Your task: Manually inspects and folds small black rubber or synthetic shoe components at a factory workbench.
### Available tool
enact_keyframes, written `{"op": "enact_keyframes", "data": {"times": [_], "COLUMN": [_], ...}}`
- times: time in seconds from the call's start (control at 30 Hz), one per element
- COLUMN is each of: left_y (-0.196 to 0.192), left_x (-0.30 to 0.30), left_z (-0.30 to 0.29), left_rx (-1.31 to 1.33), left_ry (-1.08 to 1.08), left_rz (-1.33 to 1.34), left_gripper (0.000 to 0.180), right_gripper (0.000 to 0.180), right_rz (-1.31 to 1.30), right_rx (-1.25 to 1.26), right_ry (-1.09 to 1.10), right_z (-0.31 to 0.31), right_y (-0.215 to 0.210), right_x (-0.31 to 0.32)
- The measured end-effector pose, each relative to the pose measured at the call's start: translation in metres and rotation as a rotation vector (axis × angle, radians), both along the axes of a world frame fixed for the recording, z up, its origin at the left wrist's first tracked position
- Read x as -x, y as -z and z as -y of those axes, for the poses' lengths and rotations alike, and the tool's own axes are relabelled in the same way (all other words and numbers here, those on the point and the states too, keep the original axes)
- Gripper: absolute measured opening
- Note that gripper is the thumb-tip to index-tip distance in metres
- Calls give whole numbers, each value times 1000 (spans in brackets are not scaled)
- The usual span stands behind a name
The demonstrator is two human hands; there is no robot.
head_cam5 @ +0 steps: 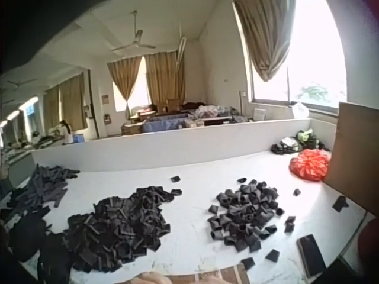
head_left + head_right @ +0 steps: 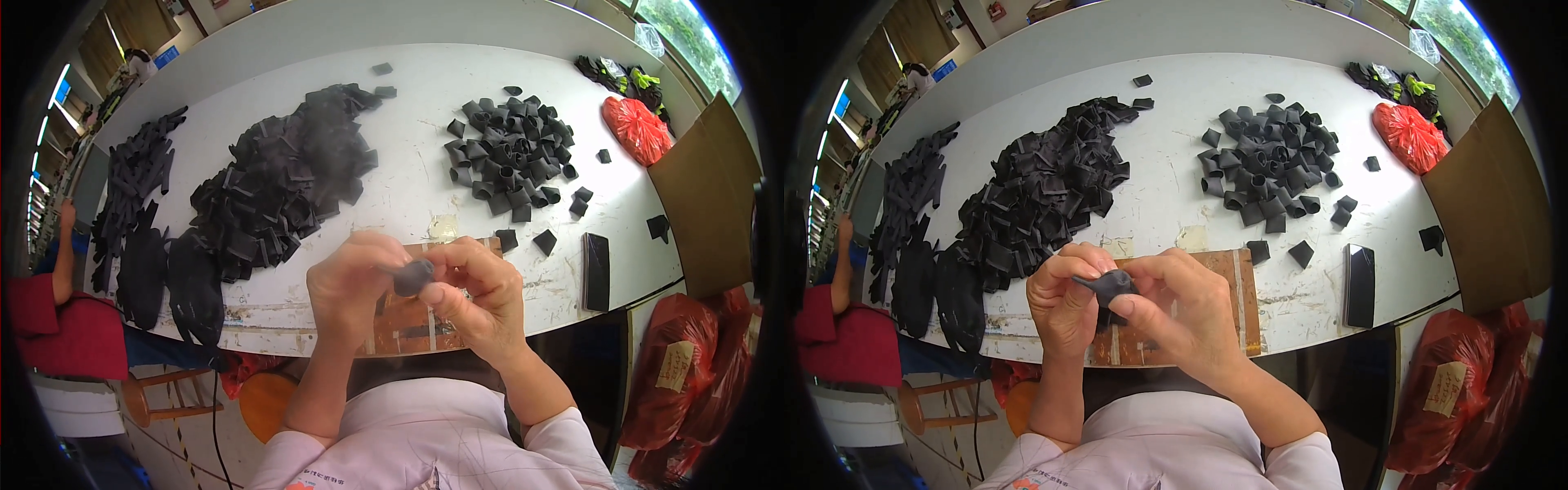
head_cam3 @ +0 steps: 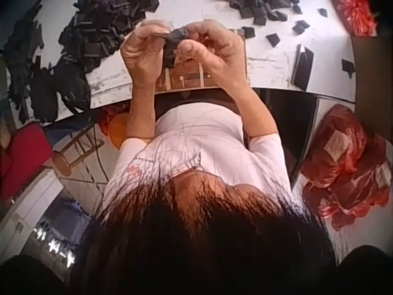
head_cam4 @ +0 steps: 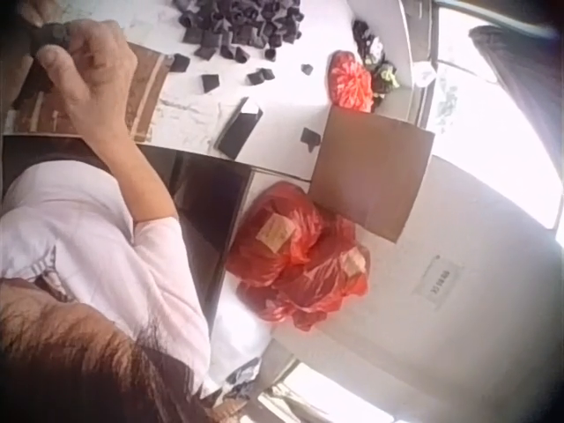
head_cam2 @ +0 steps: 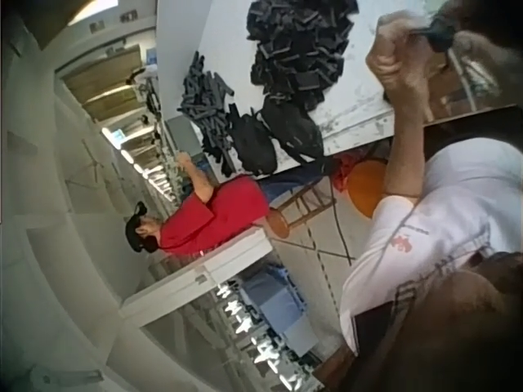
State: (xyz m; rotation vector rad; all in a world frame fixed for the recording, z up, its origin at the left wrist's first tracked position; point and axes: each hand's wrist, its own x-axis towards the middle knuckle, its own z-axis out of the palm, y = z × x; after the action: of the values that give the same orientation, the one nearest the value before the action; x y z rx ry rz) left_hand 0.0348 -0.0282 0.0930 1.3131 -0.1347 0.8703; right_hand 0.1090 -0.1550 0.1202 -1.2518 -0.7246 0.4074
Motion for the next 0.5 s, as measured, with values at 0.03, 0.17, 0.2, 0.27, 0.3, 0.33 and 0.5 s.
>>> {"op": "enact_keyframes", "data": {"times": [0.03,0.17,0.2,0.27,0.3,0.33,0.5], "left_y": [2,2,1,-10,-13,-11,10], "left_x": [1,5,7,6,6,7,5], "left_z": [0,0,1,3,3,1,-7], "left_rx": [1,50,21,-74,-171,-171,112], "left_ry": [0,-17,-34,-75,-117,-117,26], "left_rz": [-1,-75,-108,-159,-210,-211,-118], "left_gripper": [7,10,11,11,11,11,14], "right_gripper": [17,16,16,16,16,17,17], "right_rz": [193,611,612,581,580,568,651], "right_rx": [78,163,165,170,171,172,180], "right_ry": [35,239,237,228,227,214,186], "right_z": [-2,-6,-6,-4,-5,-6,-8], "right_y": [-1,12,13,15,13,9,-1], "right_x": [-3,-3,-3,-4,-4,-4,-7]}}
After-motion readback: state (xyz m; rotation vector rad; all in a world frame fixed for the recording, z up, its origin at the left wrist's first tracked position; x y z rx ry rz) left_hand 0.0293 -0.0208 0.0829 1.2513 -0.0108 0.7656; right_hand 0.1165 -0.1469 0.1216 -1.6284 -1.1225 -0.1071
